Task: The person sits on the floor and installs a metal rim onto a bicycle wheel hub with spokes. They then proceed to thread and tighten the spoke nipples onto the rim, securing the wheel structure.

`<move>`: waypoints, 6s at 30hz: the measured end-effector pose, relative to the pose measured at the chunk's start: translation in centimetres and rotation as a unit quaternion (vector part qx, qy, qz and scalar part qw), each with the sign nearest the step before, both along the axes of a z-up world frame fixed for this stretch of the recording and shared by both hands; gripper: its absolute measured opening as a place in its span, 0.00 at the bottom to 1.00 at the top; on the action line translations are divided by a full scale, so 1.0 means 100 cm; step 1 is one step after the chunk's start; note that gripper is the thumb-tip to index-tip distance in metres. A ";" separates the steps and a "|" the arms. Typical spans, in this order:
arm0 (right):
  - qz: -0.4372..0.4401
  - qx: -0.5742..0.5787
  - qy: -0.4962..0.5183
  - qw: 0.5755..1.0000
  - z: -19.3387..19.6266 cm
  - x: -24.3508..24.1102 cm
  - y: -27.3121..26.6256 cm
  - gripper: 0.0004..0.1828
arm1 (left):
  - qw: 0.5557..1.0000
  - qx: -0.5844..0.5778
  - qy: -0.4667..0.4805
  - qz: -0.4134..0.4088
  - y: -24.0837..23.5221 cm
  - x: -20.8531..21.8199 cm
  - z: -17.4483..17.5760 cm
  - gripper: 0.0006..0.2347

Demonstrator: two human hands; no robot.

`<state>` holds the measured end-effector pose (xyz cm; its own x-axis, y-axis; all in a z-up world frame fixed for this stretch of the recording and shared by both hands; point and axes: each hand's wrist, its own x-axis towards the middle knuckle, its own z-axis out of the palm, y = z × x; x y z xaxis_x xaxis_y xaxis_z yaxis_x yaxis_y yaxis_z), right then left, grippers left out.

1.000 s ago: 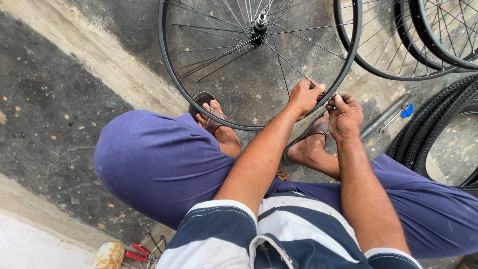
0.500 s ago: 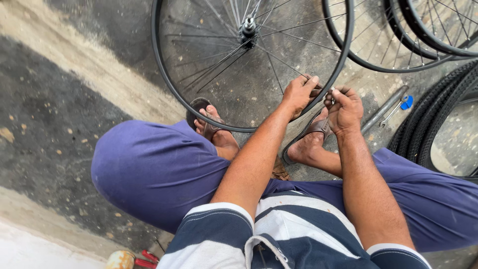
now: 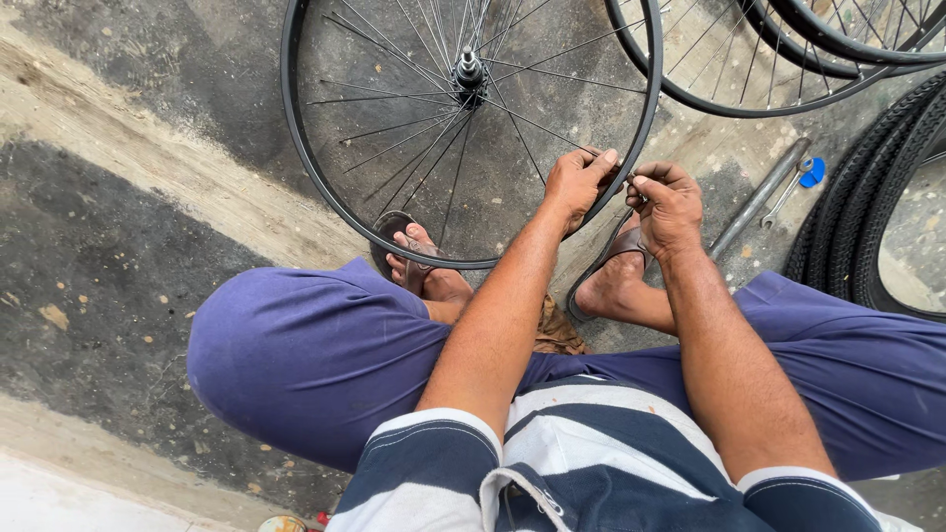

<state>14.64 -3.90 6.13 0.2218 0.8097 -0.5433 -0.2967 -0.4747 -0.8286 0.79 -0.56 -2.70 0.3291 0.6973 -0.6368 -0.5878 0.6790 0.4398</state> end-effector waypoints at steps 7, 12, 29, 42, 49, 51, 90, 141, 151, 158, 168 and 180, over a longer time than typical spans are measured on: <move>0.004 0.009 -0.002 1.000 0.001 -0.002 0.002 0.07 | 1.000 0.008 0.004 0.000 0.001 -0.001 0.005 0.10; 0.010 -0.007 -0.003 1.000 0.011 -0.005 0.002 0.07 | 0.999 0.005 0.048 -0.024 0.004 -0.009 0.020 0.10; 0.035 -0.019 -0.071 0.997 0.006 -0.010 0.001 0.06 | 0.994 0.025 0.098 -0.041 0.004 -0.010 0.025 0.11; 0.019 -0.082 -0.129 0.988 -0.014 -0.020 -0.002 0.10 | 0.985 0.039 0.157 -0.059 0.004 -0.011 0.024 0.12; 0.003 -0.140 -0.154 0.978 -0.001 -0.032 0.004 0.21 | 0.985 0.033 0.158 -0.062 0.001 -0.010 0.022 0.12; -0.003 -0.116 -0.137 0.984 -0.001 -0.032 0.002 0.12 | 0.986 0.034 0.153 -0.056 0.004 -0.008 0.021 0.13; 0.051 -0.039 0.156 0.986 -0.029 -0.002 0.001 0.14 | 0.992 0.041 0.114 0.024 -0.006 -0.007 0.028 0.10; 0.041 -0.070 -0.076 0.994 0.029 0.006 -0.003 0.07 | 0.965 0.087 0.233 -0.080 0.003 -0.002 0.030 0.11; 0.043 -0.020 -0.063 0.997 0.026 -0.002 -0.001 0.10 | 0.965 0.092 0.235 -0.070 0.001 -0.001 0.028 0.12; 0.074 0.027 -0.128 0.989 -0.003 0.008 -0.005 0.10 | 0.963 0.106 0.239 -0.062 0.000 -0.002 0.029 0.11; 0.126 0.035 -0.148 0.980 0.007 0.007 -0.001 0.11 | 0.973 0.096 0.201 -0.061 -0.001 -0.008 0.035 0.12; 0.090 0.060 -0.009 0.994 -0.024 0.016 0.007 0.16 | 0.618 0.503 0.558 -0.230 0.052 -0.061 0.094 0.11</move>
<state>16.21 -3.16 3.72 0.0763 0.8961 -0.4373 -0.2004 -0.4159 -0.8871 -5.30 4.60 6.75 0.3870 0.9214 0.0349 0.6169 -0.2869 0.7329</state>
